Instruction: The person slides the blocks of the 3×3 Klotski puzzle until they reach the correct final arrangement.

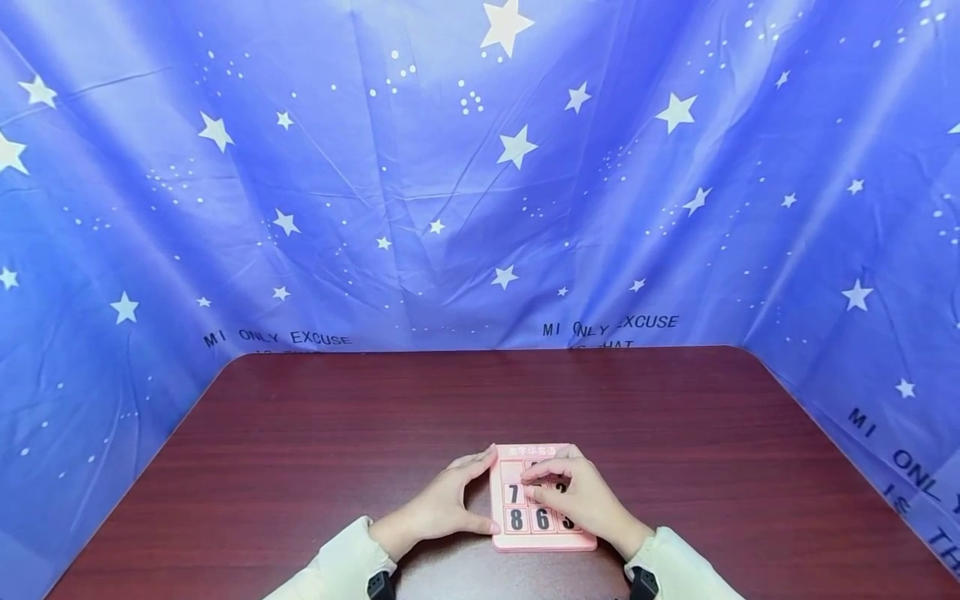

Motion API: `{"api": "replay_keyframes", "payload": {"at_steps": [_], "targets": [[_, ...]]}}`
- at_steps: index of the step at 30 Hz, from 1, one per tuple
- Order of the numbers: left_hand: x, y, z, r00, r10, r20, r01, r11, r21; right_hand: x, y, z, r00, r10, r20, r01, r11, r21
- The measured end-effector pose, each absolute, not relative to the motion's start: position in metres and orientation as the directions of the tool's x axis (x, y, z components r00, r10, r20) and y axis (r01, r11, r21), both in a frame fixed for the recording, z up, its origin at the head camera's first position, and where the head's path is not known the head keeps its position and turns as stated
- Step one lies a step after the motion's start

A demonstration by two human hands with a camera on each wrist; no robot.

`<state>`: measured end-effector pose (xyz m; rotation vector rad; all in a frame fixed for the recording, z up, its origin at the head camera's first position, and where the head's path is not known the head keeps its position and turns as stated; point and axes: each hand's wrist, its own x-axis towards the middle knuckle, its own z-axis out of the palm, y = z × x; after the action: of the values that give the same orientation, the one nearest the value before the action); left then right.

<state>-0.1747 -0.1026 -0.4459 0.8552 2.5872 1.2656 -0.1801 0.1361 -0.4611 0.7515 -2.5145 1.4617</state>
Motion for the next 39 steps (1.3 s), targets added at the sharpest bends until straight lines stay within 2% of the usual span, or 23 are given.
{"api": "replay_keyframes", "payload": {"at_steps": [11, 26, 39], "targets": [[-0.177, -0.102, -0.444, -0.827, 0.546, 0.132, 0.435, 0.474, 0.766, -0.190, 0.142, -0.456, -0.902, -0.235, 0.362, -0.431, 0.443, -0.786], [-0.175, -0.103, -0.444, -0.834, 0.539, 0.114, 0.419, 0.485, 0.768, -0.192, 0.144, -0.456, -0.954, -0.122, 0.275, -0.296, 0.533, -0.793], [-0.174, -0.103, -0.446, -0.831, 0.544, 0.117, 0.420, 0.477, 0.772, -0.190, 0.141, -0.458, -0.951, -0.126, 0.281, -0.303, 0.551, -0.778]]}}
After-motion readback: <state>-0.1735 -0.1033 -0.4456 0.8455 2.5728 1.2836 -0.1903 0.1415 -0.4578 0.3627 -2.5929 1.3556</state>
